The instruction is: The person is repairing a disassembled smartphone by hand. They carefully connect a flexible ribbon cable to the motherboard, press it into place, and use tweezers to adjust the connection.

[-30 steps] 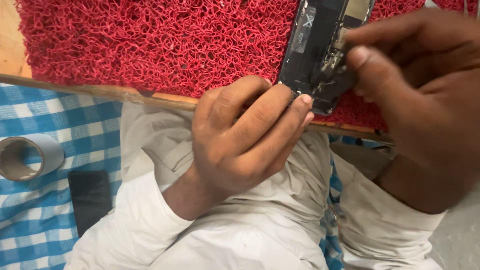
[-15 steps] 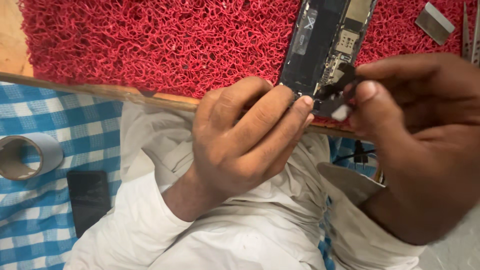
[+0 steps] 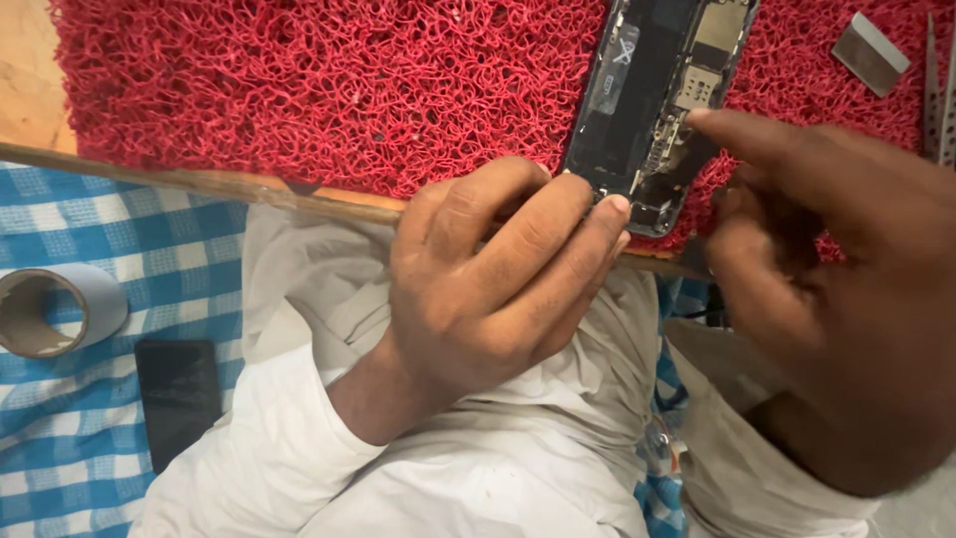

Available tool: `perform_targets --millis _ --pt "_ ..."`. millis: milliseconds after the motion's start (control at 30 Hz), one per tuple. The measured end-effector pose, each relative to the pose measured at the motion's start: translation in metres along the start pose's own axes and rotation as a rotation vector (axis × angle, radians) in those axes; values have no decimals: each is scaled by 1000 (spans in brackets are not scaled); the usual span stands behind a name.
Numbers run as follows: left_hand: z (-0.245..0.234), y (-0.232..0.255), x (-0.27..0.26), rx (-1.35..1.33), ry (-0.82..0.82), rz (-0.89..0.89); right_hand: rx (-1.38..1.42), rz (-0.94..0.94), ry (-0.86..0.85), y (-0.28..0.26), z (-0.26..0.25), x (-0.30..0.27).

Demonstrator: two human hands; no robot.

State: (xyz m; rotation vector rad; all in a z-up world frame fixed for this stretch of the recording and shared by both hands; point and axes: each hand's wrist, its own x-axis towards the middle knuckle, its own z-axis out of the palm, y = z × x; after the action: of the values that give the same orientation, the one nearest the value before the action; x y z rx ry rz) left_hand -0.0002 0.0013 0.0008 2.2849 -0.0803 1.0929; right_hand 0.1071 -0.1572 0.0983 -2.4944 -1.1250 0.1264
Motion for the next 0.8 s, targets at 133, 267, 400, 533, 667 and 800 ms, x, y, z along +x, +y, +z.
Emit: perform_targets --millis 133,267,400,533,667,800 --pt "-4 3 2 39 -31 -12 -82 111 -71 -12 -12 -19" --pt "-8 5 3 60 -56 -2 -135 84 -152 -11 -6 -17" --pt "-11 13 8 84 -99 -30 -333 -11 -120 -15 -2 -19" --pt "-14 24 23 127 -140 -77 -428 -65 -84 -15 1 -19" --pt "-12 36 38 203 -186 -147 -379 -47 -71 -13 2 -20" --pt "-11 45 48 249 -215 -185 -259 -21 -49 -11 2 -20"
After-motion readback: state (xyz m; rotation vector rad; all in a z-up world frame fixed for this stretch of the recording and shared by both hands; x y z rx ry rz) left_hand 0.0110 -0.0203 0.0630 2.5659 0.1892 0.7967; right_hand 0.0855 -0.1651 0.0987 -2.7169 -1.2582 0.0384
